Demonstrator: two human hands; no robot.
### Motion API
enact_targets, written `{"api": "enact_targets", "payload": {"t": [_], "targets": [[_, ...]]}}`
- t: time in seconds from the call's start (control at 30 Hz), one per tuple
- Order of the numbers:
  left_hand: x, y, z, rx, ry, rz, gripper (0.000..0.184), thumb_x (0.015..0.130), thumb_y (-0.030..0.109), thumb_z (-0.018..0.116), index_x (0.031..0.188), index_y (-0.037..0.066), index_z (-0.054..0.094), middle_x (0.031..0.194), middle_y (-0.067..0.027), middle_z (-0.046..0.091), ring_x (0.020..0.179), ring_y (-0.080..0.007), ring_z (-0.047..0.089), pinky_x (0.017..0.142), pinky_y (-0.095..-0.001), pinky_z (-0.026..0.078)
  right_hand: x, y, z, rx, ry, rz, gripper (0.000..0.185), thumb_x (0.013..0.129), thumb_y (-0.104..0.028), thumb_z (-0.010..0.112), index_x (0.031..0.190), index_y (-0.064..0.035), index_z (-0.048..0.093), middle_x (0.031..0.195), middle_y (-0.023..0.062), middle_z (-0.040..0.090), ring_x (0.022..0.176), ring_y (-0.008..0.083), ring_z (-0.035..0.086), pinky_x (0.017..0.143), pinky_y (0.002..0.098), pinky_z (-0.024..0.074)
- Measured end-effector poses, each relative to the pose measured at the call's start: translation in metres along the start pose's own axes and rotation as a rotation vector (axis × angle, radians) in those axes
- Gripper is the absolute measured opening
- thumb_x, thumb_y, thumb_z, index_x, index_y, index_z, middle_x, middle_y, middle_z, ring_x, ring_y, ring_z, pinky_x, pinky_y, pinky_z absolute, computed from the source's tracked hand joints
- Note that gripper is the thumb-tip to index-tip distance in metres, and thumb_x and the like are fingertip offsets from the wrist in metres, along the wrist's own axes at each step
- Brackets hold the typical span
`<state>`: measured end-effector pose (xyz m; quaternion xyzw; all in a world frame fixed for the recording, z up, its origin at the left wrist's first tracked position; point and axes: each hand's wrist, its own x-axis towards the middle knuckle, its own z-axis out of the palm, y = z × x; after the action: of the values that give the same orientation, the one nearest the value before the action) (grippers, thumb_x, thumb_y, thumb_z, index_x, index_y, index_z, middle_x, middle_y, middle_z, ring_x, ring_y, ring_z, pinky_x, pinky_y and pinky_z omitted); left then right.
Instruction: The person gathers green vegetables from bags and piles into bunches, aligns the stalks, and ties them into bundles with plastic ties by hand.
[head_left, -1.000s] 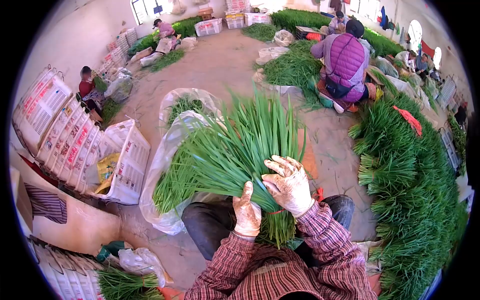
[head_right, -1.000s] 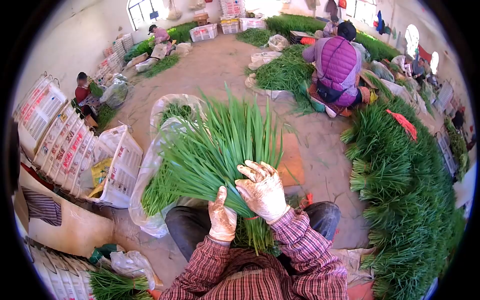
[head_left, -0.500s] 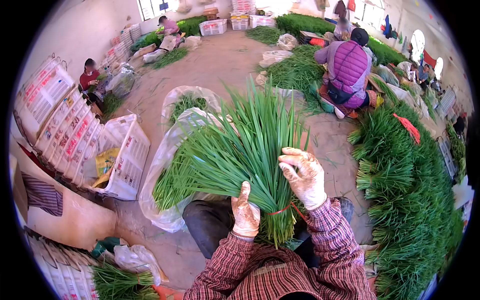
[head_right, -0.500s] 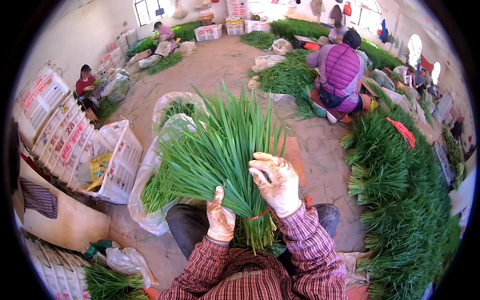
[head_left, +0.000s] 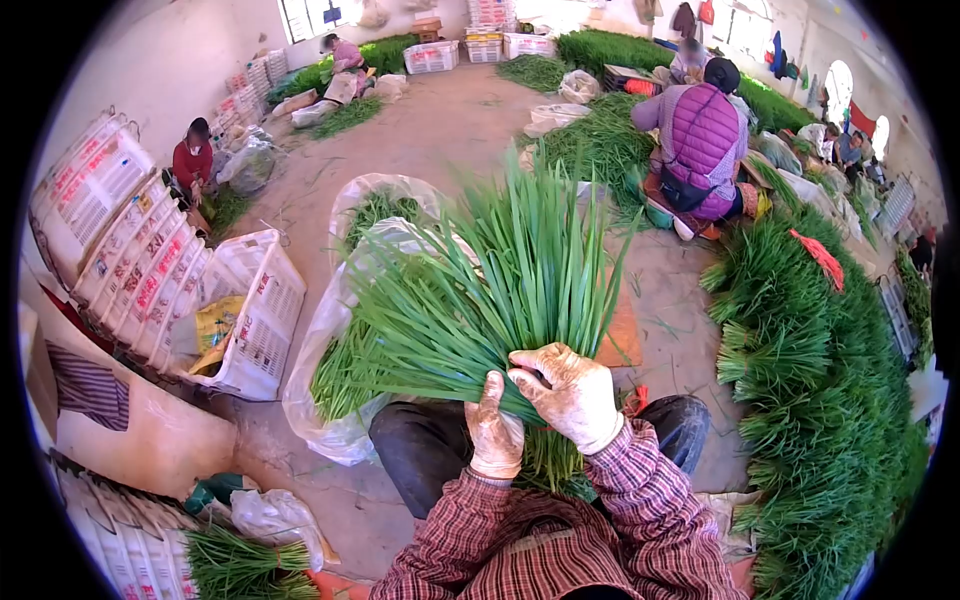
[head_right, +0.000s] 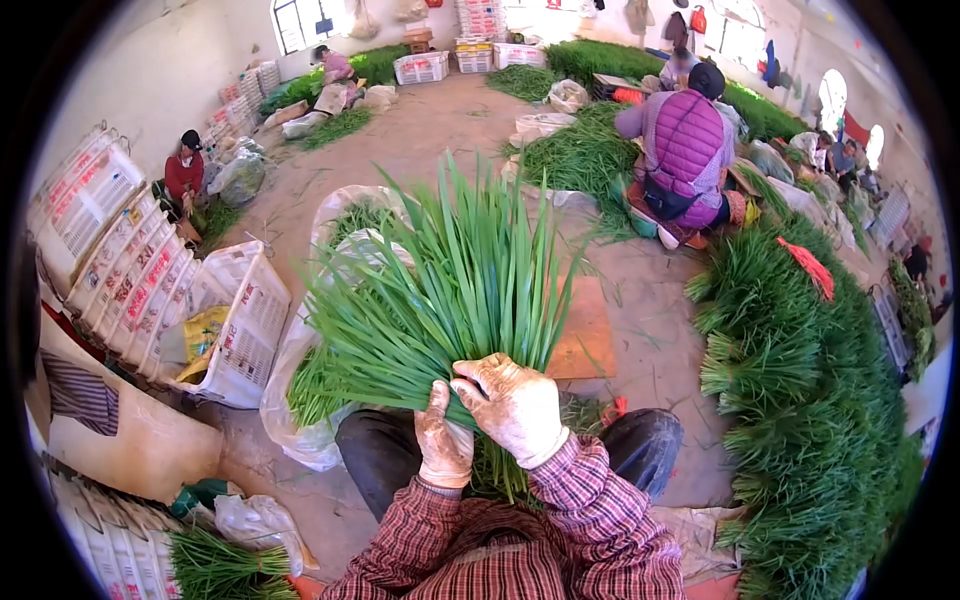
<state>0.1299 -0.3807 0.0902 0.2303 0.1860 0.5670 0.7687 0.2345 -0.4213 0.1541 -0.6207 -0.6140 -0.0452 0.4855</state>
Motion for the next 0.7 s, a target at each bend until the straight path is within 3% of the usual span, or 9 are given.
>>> {"api": "enact_targets", "payload": {"t": [0.13, 0.27, 0.43, 0.7], "targets": [[0.001, -0.007, -0.01, 0.027, -0.02, 0.014, 0.042, 0.102, 0.011, 0.059, 0.142, 0.002, 0.048, 0.134, -0.0097, 0.058, 0.122, -0.0221, 0.056, 0.107, -0.0384, 0.045, 0.001, -0.004, 0.004, -0.079, 0.037, -0.012, 0.019, 0.08, -0.02, 0.082, 0.095, -0.0129, 0.075, 0.083, 0.0042, 0.068, 0.066, 0.0247, 0.068, 0.059, 0.0341, 0.0552], [-0.001, -0.008, -0.01, -0.009, -0.062, 0.0, 0.047, 0.102, 0.01, 0.06, 0.145, 0.002, 0.045, 0.138, -0.0103, 0.055, 0.125, -0.0223, 0.055, 0.109, -0.0388, 0.044, 0.0, -0.008, 0.003, -0.031, 0.015, 0.052, 0.017, 0.08, -0.012, 0.083, 0.094, -0.0077, 0.074, 0.084, 0.0063, 0.07, 0.069, 0.0201, 0.07, 0.062, 0.0305, 0.0559], [-0.004, -0.002, 0.0, -0.026, -0.028, -0.01, 0.044, 0.102, 0.011, 0.06, 0.143, 0.003, 0.047, 0.134, -0.01, 0.058, 0.121, -0.0229, 0.057, 0.107, -0.0394, 0.046, -0.004, -0.006, -0.001, 0.101, -0.012, 0.218, 0.016, 0.083, -0.012, 0.082, 0.096, -0.0068, 0.074, 0.085, 0.0059, 0.071, 0.066, 0.0149, 0.067, 0.061, 0.0281, 0.0543], [-0.005, -0.004, -0.001, 0.021, 0.005, -0.008, 0.047, 0.102, 0.011, 0.059, 0.146, 0.005, 0.044, 0.139, -0.0109, 0.055, 0.127, -0.0248, 0.054, 0.109, -0.0415, 0.045, -0.001, -0.003, -0.007, 0.062, -0.031, 0.212, 0.013, 0.084, -0.009, 0.079, 0.095, -0.0058, 0.072, 0.082, 0.0072, 0.071, 0.065, 0.0153, 0.068, 0.061, 0.0288, 0.0547]]}}
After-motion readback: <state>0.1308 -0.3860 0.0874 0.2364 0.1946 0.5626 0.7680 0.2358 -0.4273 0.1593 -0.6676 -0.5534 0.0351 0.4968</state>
